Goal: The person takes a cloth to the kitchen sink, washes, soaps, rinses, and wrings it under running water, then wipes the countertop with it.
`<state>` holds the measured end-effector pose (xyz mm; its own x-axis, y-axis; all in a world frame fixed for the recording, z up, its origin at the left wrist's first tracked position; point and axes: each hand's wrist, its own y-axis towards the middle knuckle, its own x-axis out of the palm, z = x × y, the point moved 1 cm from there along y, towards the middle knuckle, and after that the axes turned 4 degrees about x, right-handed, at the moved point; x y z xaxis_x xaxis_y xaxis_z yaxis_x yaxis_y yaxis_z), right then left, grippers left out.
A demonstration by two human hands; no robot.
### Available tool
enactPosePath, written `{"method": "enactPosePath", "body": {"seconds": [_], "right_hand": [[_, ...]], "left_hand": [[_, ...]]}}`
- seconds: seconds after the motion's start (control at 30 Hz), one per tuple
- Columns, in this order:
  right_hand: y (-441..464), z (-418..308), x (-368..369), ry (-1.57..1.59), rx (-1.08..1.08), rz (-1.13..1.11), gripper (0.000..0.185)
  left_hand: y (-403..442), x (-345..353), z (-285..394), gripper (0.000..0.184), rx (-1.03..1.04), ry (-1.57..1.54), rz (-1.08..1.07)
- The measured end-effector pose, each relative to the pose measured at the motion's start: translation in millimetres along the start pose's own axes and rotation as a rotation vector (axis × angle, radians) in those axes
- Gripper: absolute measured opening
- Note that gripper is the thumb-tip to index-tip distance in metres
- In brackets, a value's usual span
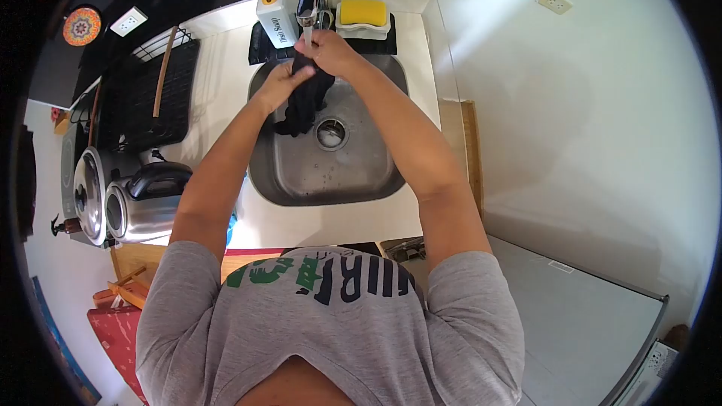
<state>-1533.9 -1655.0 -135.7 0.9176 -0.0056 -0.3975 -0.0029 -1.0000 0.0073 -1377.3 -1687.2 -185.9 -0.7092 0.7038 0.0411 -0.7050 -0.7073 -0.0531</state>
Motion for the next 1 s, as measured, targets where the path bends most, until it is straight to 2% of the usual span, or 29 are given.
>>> {"method": "enactPosePath", "body": {"seconds": [0.03,0.07,0.2,0.27,0.4,0.47,0.5,0.57,0.6,0.63,0.67,0.7,0.73,0.77,0.83,0.97,1.0], "right_hand": [[0.6,-1.1,-3.3,0.17,0.019,0.091,0.03],[1.6,-2.9,-8.1,0.165,0.021,0.092,0.03],[1.8,-24.9,-47.0,0.241,-0.082,0.223,0.024],[-8.9,-42.4,-66.0,0.509,-0.109,0.266,0.02],[-15.7,-60.3,-87.1,0.669,-0.101,0.212,0.018],[-16.2,-52.3,-76.5,0.588,-0.049,0.194,0.018],[-15.4,-44.9,-67.3,0.51,-0.004,0.177,0.018],[-13.1,-11.1,-36.8,0.486,0.111,0.174,0.018],[-19.5,-5.1,-16.2,0.423,0.202,0.174,0.017],[-17.6,24.3,6.3,0.323,0.163,0.045,0.026],[-29.6,26.2,31.3,0.265,0.182,0.065,0.023],[-42.2,18.5,45.6,0.0,0.03,0.03,0.021],[-56.0,16.2,67.9,0.006,0.033,0.022,0.021],[-69.5,21.5,92.5,-0.056,-0.063,0.118,0.018],[-99.5,10.3,117.2,-0.157,-0.247,0.113,0.022],[-146.5,-14.7,126.5,-0.115,-0.238,0.024,0.023],[-147.4,-8.2,120.0,-0.08,-0.163,-0.106,0.025]], "left_hand": [[-3.8,-3.2,-7.3,0.037,-0.005,0.272,-0.017],[-9.0,-6.2,-18.3,0.044,-0.012,0.543,-0.032],[-32.2,-13.0,-62.8,0.054,-0.038,0.506,0.07],[-36.4,-15.6,-80.9,0.054,-0.347,0.745,0.051],[-43.3,-29.8,-140.6,0.058,-0.23,0.748,0.049],[-41.6,-33.0,-152.6,0.065,-0.404,0.747,0.341],[-42.1,-28.7,-136.1,0.065,-0.408,0.747,0.34],[-41.6,-4.0,-86.6,0.062,-0.888,-0.334,0.479],[-38.1,6.5,-94.8,0.062,-0.891,-0.332,0.482],[-26.5,15.4,-113.3,0.057,-0.777,-0.409,0.471],[-16.8,20.2,-134.8,0.053,-0.667,-0.484,0.455],[-11.7,15.5,-156.0,0.06,-0.441,-0.672,0.199],[-7.9,16.9,-163.2,0.06,-0.347,-0.731,0.144],[-8.7,17.7,-158.3,0.059,-0.284,-0.764,0.111],[-14.4,16.8,-144.0,0.058,-0.207,-0.803,0.071],[-23.5,12.9,-129.8,0.056,-0.129,-0.834,0.045],[-25.4,13.1,-128.5,0.055,-0.107,-0.847,0.042]]}}
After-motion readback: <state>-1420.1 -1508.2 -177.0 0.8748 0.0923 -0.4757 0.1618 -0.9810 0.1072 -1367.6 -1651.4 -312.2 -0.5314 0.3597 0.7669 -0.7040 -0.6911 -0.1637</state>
